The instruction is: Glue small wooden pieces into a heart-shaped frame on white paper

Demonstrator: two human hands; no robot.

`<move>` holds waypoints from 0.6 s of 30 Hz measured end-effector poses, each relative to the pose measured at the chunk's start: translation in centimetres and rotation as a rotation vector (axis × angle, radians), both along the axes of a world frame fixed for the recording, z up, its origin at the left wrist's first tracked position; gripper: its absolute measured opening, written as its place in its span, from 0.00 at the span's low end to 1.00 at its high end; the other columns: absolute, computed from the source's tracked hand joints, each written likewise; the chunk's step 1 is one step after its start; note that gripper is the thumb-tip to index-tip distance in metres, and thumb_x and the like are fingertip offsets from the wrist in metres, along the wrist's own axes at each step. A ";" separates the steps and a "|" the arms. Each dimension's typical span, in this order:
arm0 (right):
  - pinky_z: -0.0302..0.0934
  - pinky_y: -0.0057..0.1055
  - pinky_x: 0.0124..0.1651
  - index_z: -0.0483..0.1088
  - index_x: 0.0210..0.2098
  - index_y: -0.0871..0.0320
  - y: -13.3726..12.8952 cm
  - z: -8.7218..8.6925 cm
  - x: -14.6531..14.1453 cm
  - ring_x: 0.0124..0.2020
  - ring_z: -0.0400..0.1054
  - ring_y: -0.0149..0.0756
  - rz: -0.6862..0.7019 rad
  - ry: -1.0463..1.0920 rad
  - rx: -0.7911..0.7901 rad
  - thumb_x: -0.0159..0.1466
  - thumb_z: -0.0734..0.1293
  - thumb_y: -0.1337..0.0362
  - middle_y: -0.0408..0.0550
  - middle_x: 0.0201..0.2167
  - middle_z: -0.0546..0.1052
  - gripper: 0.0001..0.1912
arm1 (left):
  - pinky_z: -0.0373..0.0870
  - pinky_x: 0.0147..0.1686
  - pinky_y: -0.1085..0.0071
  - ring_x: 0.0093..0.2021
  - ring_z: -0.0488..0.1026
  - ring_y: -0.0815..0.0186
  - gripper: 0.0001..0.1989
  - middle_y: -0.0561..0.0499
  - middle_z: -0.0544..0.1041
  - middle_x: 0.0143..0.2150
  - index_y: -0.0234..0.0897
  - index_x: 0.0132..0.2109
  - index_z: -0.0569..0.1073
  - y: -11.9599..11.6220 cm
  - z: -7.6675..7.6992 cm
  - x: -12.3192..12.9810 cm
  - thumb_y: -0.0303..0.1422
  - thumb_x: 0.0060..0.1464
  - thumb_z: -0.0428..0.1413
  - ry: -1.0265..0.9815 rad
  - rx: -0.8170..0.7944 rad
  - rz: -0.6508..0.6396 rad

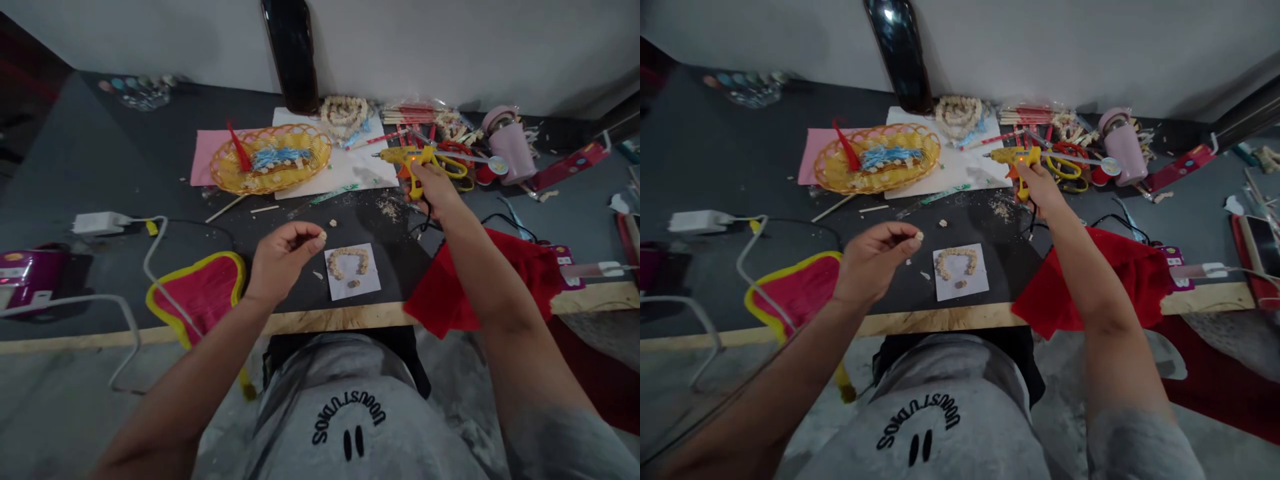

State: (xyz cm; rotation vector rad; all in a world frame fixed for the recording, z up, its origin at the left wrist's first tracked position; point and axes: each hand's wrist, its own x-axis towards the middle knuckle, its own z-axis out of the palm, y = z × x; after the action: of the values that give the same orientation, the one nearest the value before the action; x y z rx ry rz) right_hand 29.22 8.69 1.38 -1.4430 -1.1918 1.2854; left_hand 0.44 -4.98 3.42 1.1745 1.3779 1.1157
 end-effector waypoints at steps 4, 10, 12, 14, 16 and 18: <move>0.61 0.25 0.22 0.63 0.31 0.55 1.2 -0.2 -0.4 0.21 0.60 0.26 -0.023 -0.117 -0.028 0.65 0.69 0.51 0.39 0.22 0.66 0.17 | 0.70 0.34 0.74 0.33 0.73 0.69 0.14 0.51 0.79 0.35 0.37 0.37 0.79 3.0 0.8 -0.2 0.38 0.44 0.67 0.003 0.089 0.057; 0.61 0.29 0.26 0.61 0.29 0.54 1.1 1.0 0.6 0.21 0.61 0.29 -0.041 -0.413 0.086 0.65 0.70 0.55 0.40 0.19 0.63 0.16 | 0.70 0.33 0.73 0.32 0.72 0.69 0.12 0.52 0.79 0.34 0.38 0.36 0.79 4.4 0.1 -0.4 0.37 0.44 0.67 -0.010 0.109 0.053; 0.61 0.30 0.27 0.61 0.28 0.54 0.9 1.4 0.5 0.22 0.61 0.30 -0.002 -0.440 0.114 0.66 0.69 0.55 0.40 0.19 0.63 0.16 | 0.69 0.32 0.74 0.30 0.71 0.70 0.12 0.52 0.78 0.33 0.38 0.37 0.79 4.5 -0.3 -0.4 0.37 0.44 0.66 -0.013 0.106 0.054; 0.63 0.31 0.30 0.62 0.29 0.55 0.8 1.5 0.1 0.24 0.63 0.31 0.065 -0.481 0.125 0.66 0.67 0.56 0.41 0.20 0.65 0.14 | 0.68 0.31 0.75 0.30 0.70 0.71 0.13 0.53 0.78 0.33 0.37 0.37 0.79 4.7 -0.6 -0.4 0.37 0.44 0.66 -0.024 0.105 0.060; 0.65 0.33 0.33 0.65 0.31 0.56 0.9 1.4 -0.2 0.26 0.66 0.34 0.095 -0.557 0.076 0.68 0.64 0.57 0.44 0.23 0.69 0.12 | 0.68 0.32 0.76 0.30 0.70 0.71 0.13 0.52 0.79 0.33 0.36 0.37 0.79 4.8 -0.6 -0.3 0.37 0.42 0.67 -0.036 0.103 0.067; 0.67 0.36 0.35 0.67 0.32 0.58 1.3 1.2 -0.2 0.28 0.69 0.37 0.096 -0.677 0.013 0.69 0.62 0.57 0.47 0.25 0.72 0.13 | 0.68 0.32 0.75 0.31 0.70 0.71 0.14 0.52 0.79 0.33 0.35 0.36 0.79 4.8 -0.5 -0.2 0.37 0.41 0.67 -0.042 0.099 0.075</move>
State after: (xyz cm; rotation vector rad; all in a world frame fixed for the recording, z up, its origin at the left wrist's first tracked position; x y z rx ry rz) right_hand 28.98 10.02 2.62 -1.9043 -1.7121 0.8558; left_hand 0.21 -0.18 2.94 1.1711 1.3571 1.2676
